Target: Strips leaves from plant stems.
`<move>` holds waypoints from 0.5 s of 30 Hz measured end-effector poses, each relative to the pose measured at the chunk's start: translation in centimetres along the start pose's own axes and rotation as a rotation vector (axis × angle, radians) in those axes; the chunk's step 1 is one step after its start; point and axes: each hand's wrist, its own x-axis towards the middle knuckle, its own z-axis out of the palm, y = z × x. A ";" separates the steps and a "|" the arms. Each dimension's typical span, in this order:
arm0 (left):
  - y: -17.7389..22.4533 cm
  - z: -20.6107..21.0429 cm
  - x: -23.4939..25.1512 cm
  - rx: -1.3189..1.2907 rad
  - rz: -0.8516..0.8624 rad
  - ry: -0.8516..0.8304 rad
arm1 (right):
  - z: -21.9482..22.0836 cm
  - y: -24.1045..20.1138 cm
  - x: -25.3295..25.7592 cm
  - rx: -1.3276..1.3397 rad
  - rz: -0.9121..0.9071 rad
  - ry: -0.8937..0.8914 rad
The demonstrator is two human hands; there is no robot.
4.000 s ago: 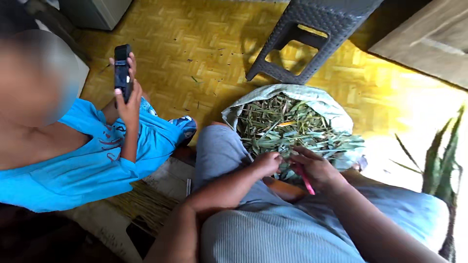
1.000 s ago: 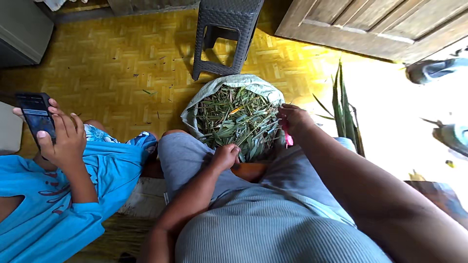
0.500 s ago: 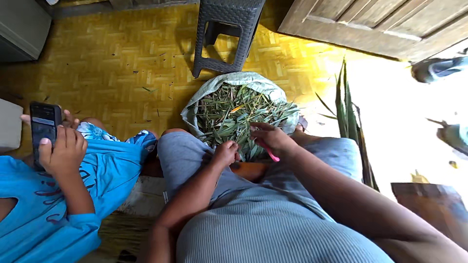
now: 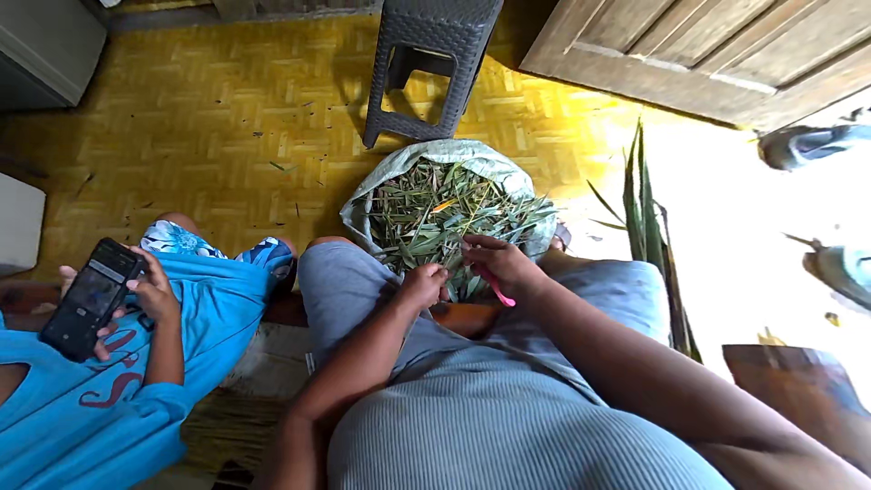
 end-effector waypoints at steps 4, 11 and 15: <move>0.0 -0.1 -0.2 -0.006 0.012 -0.025 | -0.8 -0.3 0.9 0.021 -0.009 0.045; -0.3 -0.2 -0.1 0.016 0.073 -0.101 | -4.0 -1.2 3.2 0.039 -0.070 0.207; 0.1 -0.3 -0.5 0.088 0.085 -0.116 | -7.7 -1.3 6.3 0.025 -0.074 0.234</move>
